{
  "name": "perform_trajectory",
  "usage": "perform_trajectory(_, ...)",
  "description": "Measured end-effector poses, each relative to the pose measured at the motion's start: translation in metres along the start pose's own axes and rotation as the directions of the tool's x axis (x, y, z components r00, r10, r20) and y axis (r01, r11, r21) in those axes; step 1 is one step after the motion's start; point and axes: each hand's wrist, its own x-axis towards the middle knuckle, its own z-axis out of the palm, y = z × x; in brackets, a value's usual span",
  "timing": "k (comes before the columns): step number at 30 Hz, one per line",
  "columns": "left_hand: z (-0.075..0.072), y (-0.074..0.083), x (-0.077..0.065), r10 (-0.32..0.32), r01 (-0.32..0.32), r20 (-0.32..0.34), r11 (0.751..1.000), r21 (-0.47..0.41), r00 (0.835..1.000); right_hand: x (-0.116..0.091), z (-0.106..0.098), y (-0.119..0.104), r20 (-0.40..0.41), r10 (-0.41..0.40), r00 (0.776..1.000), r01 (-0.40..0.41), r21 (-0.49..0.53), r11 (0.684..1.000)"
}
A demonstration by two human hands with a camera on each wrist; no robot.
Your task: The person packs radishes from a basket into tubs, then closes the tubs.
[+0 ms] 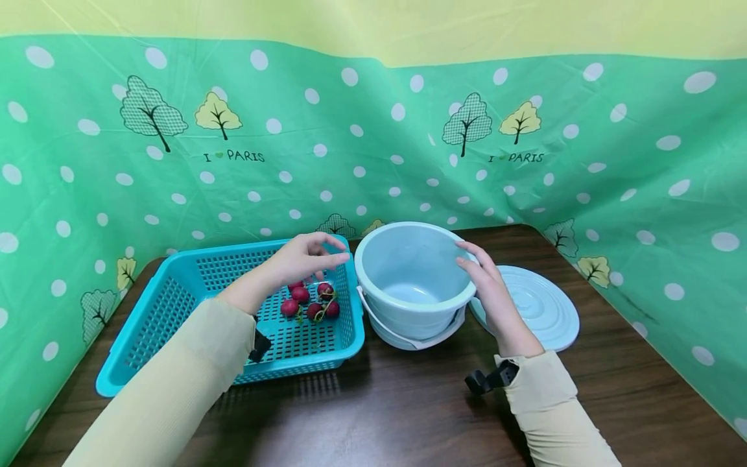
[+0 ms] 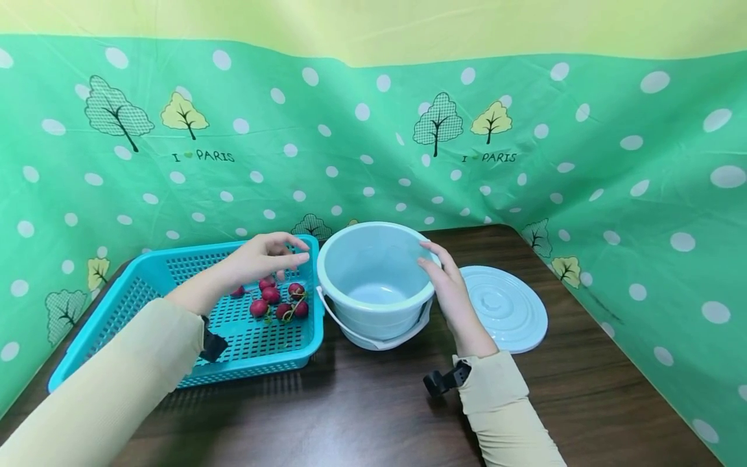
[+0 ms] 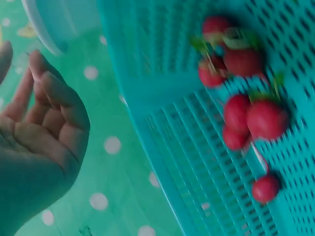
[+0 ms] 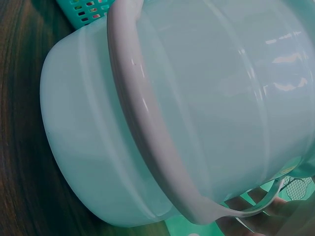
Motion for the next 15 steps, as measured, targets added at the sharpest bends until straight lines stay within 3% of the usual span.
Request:
perform_trajectory(6,-0.009,-0.019,0.009,-0.038,0.037,0.04,0.999,0.009,0.998,0.0,-0.001,0.001,-0.004,0.001,1.0,-0.001,-0.001,1.0)
perform_trajectory(15,-0.011,-0.053,0.014,-0.133,0.135,0.099,0.991,-0.014,0.986,0.0,0.0,0.001,-0.004,0.002,1.0,-0.002,-0.001,1.0)
